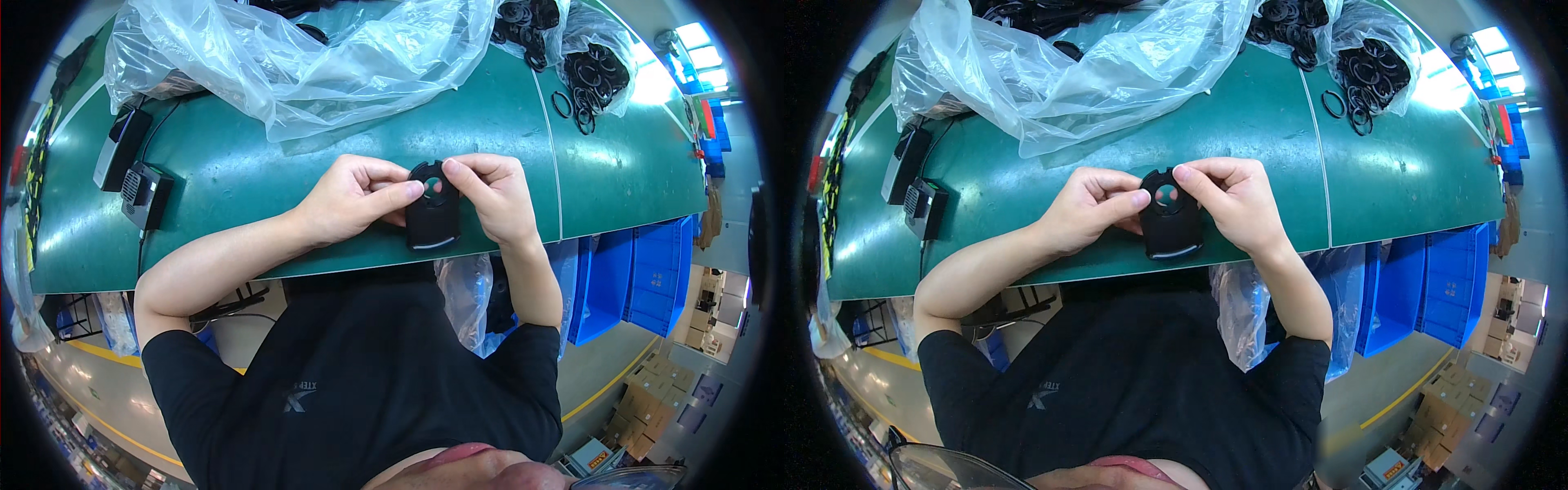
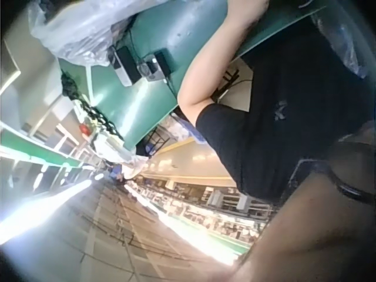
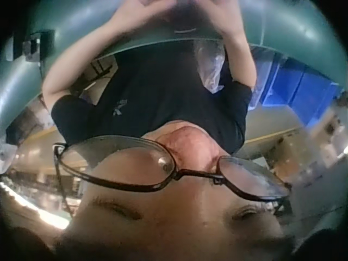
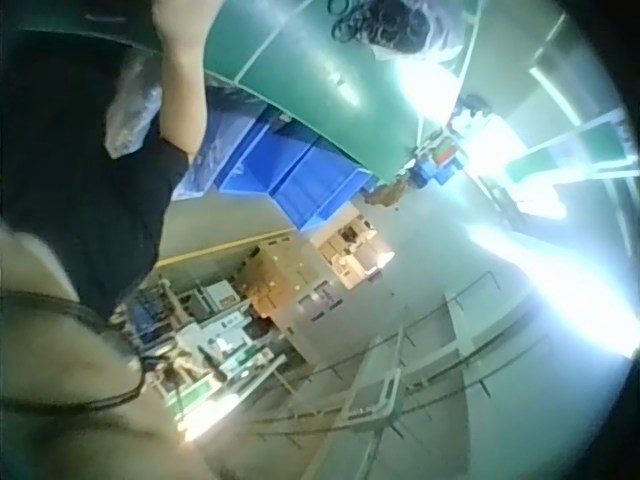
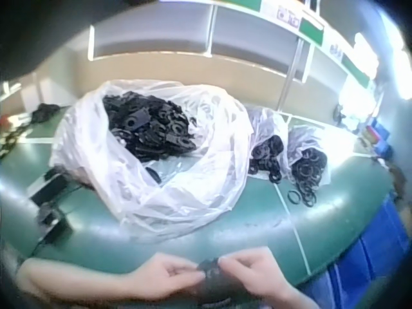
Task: The person assembles a black housing unit by hand, inserting a plastic ring and a circular component into it.
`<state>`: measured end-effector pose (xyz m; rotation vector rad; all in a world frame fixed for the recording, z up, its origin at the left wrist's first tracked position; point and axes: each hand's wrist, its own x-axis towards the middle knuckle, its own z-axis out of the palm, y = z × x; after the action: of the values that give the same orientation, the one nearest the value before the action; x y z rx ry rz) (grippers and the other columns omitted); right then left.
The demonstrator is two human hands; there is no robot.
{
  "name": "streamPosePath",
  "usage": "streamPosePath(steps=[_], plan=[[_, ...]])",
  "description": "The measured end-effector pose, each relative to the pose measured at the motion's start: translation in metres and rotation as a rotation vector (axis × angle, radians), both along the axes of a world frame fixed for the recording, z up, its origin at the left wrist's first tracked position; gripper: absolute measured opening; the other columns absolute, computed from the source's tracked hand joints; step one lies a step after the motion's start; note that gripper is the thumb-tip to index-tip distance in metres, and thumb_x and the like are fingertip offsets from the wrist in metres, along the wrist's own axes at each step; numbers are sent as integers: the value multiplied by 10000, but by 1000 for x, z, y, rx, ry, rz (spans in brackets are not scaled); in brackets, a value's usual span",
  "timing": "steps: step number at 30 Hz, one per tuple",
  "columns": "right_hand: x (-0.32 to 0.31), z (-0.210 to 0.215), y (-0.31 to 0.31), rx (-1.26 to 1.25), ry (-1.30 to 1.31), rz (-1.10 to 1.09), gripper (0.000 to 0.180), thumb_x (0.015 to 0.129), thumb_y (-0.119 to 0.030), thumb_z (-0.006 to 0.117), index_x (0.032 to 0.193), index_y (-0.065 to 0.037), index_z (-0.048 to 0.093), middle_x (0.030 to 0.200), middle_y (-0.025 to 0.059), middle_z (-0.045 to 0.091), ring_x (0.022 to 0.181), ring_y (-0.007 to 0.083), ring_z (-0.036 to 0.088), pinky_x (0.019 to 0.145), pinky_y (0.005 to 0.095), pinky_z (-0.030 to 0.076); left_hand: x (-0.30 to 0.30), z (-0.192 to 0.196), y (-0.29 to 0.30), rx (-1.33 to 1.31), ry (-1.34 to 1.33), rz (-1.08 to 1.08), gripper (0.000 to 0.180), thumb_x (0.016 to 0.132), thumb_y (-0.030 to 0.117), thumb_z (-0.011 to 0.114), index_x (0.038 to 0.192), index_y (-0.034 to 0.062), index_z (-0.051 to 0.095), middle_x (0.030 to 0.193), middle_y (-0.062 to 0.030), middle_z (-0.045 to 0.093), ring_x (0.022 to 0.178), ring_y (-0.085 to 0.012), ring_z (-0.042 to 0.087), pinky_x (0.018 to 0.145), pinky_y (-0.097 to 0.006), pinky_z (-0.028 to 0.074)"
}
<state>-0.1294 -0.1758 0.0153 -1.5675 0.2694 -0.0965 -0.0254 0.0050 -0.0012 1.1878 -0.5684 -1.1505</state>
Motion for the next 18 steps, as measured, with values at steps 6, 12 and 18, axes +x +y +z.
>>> streamPosePath(steps=[6,12,18], plan=[[-8,-7,6,59,10,-30,222,892,-151,556,905,46,658,739,35,650,633,59,556,576,194,440,-1,1,0,44,19,-22,289,914,243,529,960,-21,636,857,-76,651,721,-117,625,641,-248,530],[-22,-8,8,265,16,-77,241,907,-146,528,984,57,632,812,63,647,662,66,564,594,198,449,-2,3,1,16,0,9,298,915,245,527,967,-27,635,854,-85,651,744,-124,630,657,-251,534],[-34,-7,11,149,-20,-37,212,870,-91,573,1006,64,623,816,55,640,665,62,554,591,195,448,-5,4,3,-2,-8,2,292,913,240,531,980,-25,634,860,-89,651,738,-126,628,664,-245,532]])
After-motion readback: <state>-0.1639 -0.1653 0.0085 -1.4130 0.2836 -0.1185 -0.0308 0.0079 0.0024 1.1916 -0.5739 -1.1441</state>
